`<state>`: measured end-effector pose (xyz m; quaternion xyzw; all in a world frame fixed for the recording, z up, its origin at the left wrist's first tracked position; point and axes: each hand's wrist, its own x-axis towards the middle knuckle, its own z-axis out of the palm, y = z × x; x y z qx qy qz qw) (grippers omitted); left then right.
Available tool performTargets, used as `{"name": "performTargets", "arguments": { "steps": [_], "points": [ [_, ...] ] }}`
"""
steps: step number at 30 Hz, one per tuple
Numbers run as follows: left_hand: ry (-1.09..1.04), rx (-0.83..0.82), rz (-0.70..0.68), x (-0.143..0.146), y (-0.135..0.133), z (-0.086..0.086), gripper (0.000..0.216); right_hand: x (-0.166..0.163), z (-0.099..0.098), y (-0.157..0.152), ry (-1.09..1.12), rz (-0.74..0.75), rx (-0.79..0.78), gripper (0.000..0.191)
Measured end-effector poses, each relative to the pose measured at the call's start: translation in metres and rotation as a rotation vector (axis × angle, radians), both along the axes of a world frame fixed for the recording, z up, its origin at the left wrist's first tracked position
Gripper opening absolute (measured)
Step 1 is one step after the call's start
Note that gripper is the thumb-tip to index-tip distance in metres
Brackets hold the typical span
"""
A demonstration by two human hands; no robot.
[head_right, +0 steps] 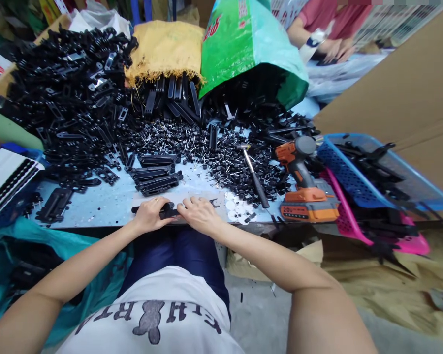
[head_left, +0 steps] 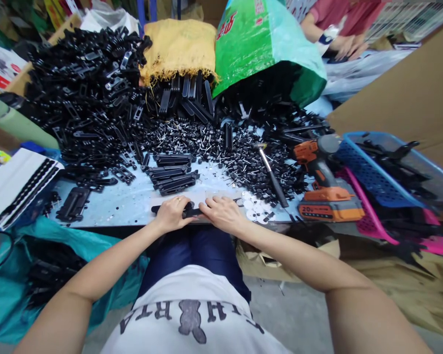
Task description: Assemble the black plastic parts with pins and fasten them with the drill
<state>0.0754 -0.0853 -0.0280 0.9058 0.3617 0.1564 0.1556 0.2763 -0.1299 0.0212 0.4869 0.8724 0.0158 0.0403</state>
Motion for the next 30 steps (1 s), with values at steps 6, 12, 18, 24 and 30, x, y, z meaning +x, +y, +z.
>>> {"name": "performTargets", "arguments": {
  "steps": [6,12,18,24,30],
  "points": [
    [0.025,0.039,-0.075,0.024,0.017,0.020,0.058,0.023,-0.019,0.015,0.066,0.043,0.030,0.036],
    [0.166,0.049,0.160,0.112,0.117,0.043,0.030,0.039,-0.047,0.007,0.213,-0.020,0.039,0.039],
    [0.196,-0.018,0.188,0.141,0.147,0.039,0.025,0.062,-0.039,0.034,0.297,-0.247,0.122,0.035],
    [-0.182,0.045,0.261,0.053,0.085,0.051,0.021,0.061,-0.036,0.115,0.072,-0.465,0.122,0.026],
    [-0.274,-0.029,0.357,-0.034,0.025,0.027,0.021,0.047,-0.037,0.120,0.053,-0.486,0.100,0.021]
  ]
}}
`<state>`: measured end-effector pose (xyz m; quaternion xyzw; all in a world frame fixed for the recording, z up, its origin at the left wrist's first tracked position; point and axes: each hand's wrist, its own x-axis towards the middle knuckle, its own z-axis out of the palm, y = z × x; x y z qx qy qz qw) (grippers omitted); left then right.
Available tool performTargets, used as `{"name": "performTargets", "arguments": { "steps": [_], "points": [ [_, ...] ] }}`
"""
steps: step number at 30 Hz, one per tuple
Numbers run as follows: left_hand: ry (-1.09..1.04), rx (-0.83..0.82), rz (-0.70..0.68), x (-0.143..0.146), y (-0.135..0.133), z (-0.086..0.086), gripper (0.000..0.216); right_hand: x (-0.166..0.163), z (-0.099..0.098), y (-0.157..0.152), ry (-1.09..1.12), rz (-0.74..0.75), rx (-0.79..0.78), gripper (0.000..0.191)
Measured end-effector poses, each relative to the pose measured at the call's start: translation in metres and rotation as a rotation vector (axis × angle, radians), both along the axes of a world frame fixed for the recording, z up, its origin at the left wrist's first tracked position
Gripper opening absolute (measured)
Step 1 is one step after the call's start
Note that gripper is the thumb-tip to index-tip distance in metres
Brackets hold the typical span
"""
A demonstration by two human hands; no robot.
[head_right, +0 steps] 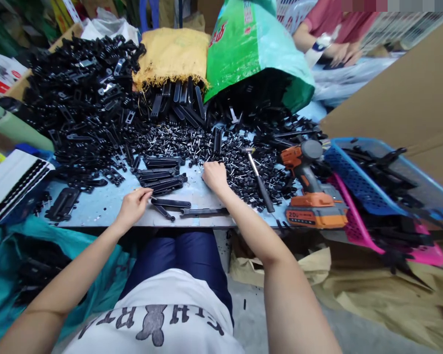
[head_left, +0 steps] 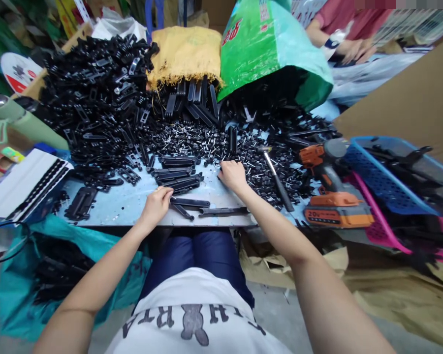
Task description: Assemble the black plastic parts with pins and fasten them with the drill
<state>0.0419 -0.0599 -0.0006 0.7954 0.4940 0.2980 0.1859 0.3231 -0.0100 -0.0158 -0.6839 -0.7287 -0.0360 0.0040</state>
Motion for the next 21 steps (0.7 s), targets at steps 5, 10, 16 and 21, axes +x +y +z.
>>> {"name": "performTargets", "arguments": {
  "steps": [5,10,16,21],
  "points": [
    [0.111,0.080,0.015,-0.004,-0.009,-0.020,0.026,0.003,0.008,-0.025,0.173,-0.029,0.060,0.027],
    [0.155,0.158,-0.042,0.000,-0.015,-0.031,0.029,0.001,0.015,-0.047,0.445,0.125,0.168,0.028],
    [0.394,0.170,-0.032,-0.003,-0.022,-0.034,0.033,-0.014,0.024,-0.081,0.729,0.317,0.054,0.022],
    [0.412,0.156,-0.019,0.000,-0.022,-0.032,0.034,-0.026,0.029,-0.095,0.575,0.347,-0.023,0.022]
  ]
}}
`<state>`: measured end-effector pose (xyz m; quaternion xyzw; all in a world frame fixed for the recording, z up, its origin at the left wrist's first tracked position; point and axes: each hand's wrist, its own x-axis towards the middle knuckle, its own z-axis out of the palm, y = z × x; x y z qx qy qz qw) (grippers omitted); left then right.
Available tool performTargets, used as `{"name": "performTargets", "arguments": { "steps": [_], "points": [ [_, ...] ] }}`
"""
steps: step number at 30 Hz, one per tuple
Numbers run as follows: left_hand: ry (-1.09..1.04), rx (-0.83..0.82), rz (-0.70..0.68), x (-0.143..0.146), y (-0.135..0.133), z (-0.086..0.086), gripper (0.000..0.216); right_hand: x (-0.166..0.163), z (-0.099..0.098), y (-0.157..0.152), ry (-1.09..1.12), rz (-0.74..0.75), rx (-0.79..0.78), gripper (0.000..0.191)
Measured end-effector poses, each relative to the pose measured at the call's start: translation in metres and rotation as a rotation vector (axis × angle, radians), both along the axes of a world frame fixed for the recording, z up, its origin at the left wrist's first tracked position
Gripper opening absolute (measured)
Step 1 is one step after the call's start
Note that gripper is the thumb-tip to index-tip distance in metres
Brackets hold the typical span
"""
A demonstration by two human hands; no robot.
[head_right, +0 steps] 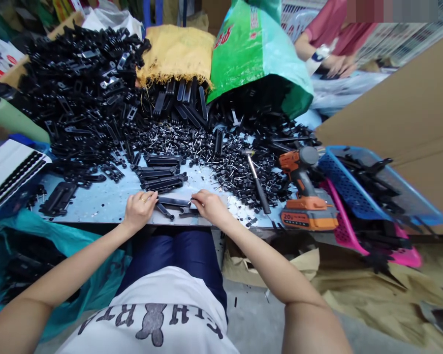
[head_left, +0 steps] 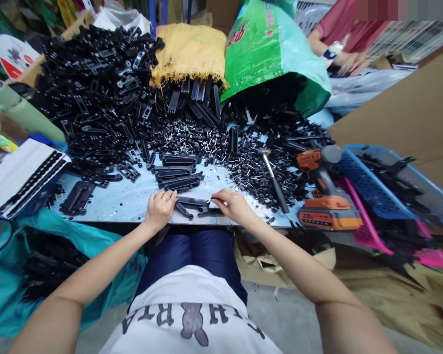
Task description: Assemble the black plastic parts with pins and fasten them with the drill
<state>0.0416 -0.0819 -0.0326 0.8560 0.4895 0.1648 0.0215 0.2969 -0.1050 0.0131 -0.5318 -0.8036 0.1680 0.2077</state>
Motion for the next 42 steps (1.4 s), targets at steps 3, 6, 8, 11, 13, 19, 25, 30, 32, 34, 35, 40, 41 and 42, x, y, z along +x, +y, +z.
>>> {"name": "performTargets", "arguments": {
  "steps": [3,6,8,11,13,19,25,30,32,34,35,40,41,42],
  "points": [
    [-0.002,0.022,-0.053,0.008,-0.001,-0.001,0.035,-0.008,-0.002,-0.004,-0.226,0.062,-0.023,0.025],
    [0.049,0.006,-0.298,0.021,0.001,0.001,0.037,-0.009,-0.015,-0.011,-0.332,0.118,0.017,0.031],
    [0.102,-0.018,-0.444,0.029,0.005,0.003,0.041,-0.004,-0.028,-0.016,-0.339,0.142,0.086,0.036],
    [0.168,-0.035,-0.511,0.039,0.013,0.004,0.048,0.010,-0.045,-0.018,-0.400,0.186,0.142,0.049],
    [0.194,-0.036,-0.467,0.044,0.018,0.004,0.048,0.020,-0.048,-0.014,-0.459,0.137,0.153,0.054],
    [-0.089,-0.068,-0.386,0.041,0.000,0.033,0.055,0.028,0.002,-0.016,-0.153,0.170,0.225,0.064],
    [-0.771,-0.196,-0.679,0.019,-0.057,0.100,0.058,-0.026,0.053,-0.056,0.717,0.501,0.009,0.054],
    [-0.664,-0.231,-0.534,0.009,-0.064,0.091,0.056,-0.045,0.020,-0.059,0.775,0.353,0.038,0.052],
    [-0.444,-0.256,-0.394,0.005,-0.055,0.077,0.056,-0.039,0.008,-0.050,0.558,0.271,0.065,0.054],
    [-0.166,-0.284,-0.191,0.004,-0.044,0.064,0.056,-0.032,0.003,-0.039,0.224,0.153,0.033,0.059],
    [-0.034,-0.297,-0.096,0.004,-0.038,0.059,0.056,-0.031,0.003,-0.034,0.046,0.104,0.013,0.060],
    [0.210,-0.308,0.049,0.011,-0.022,0.049,0.059,-0.047,0.012,-0.022,-0.418,0.213,0.157,0.070],
    [0.209,-0.310,0.042,0.013,-0.022,0.049,0.059,-0.052,0.012,-0.020,-0.439,0.274,0.192,0.067],
    [0.207,-0.313,0.029,0.014,-0.022,0.049,0.059,-0.055,0.011,-0.017,-0.456,0.331,0.217,0.061]
  ]
}}
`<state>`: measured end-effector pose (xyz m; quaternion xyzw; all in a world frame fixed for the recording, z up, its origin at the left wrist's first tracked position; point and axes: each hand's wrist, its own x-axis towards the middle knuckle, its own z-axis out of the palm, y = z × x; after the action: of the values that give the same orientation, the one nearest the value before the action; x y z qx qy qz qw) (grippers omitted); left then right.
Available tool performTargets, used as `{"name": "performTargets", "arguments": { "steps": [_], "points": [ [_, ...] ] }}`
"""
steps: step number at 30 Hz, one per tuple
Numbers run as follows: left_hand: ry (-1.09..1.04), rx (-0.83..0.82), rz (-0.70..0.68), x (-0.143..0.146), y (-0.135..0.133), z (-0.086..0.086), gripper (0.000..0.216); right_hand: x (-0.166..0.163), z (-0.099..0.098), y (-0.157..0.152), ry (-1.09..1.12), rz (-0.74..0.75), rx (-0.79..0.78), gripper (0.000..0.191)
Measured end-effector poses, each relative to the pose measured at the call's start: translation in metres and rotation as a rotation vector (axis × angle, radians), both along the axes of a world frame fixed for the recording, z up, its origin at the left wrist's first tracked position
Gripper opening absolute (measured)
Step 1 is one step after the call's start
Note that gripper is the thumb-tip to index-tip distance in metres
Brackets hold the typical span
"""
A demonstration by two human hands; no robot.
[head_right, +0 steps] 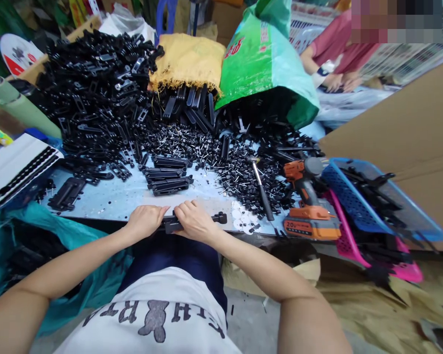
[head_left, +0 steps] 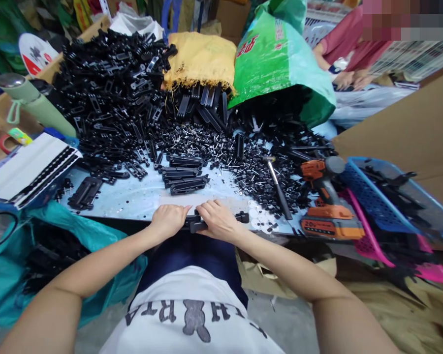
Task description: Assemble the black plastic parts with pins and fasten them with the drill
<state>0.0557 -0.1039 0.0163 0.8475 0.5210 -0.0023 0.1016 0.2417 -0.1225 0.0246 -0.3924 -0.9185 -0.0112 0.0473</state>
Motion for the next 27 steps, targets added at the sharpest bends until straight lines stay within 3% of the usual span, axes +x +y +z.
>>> {"name": "performTargets", "arguments": {
  "steps": [2,5,9,12,16,18,21,22,24,27],
  "points": [
    [-0.008,-0.011,-0.028,0.002,0.000,0.000,0.059,-0.003,-0.001,0.005,-0.021,0.087,0.016,0.052],
    [-0.043,-0.007,-0.042,-0.001,0.002,-0.001,0.058,0.005,-0.001,0.010,0.013,0.152,0.022,0.054],
    [-0.184,0.156,-0.164,-0.014,0.003,0.000,0.056,0.035,0.010,0.005,0.123,0.082,0.022,0.058],
    [-0.423,0.253,-0.385,-0.022,-0.010,0.008,0.058,0.046,0.022,-0.012,0.392,0.169,-0.077,0.058],
    [-0.942,0.134,-0.571,-0.008,-0.043,0.021,0.061,0.011,0.027,-0.046,0.982,0.359,-0.377,0.051],
    [-1.151,0.167,-0.532,0.007,-0.057,0.020,0.063,-0.018,0.018,-0.057,1.308,0.265,-0.376,0.043],
    [-1.180,0.414,-0.521,0.024,-0.060,0.004,0.063,-0.046,-0.006,-0.048,1.614,-0.110,-0.176,0.036],
    [-1.109,0.515,-0.541,0.026,-0.055,-0.004,0.063,-0.047,-0.014,-0.037,1.591,-0.183,-0.134,0.036],
    [-0.858,0.650,-0.541,0.022,-0.039,-0.023,0.059,-0.038,-0.026,-0.002,1.331,-0.178,-0.122,0.037],
    [-0.436,0.620,-0.473,0.005,-0.009,-0.047,0.048,-0.017,-0.034,0.063,0.603,-0.054,-0.113,0.040]
  ]
}}
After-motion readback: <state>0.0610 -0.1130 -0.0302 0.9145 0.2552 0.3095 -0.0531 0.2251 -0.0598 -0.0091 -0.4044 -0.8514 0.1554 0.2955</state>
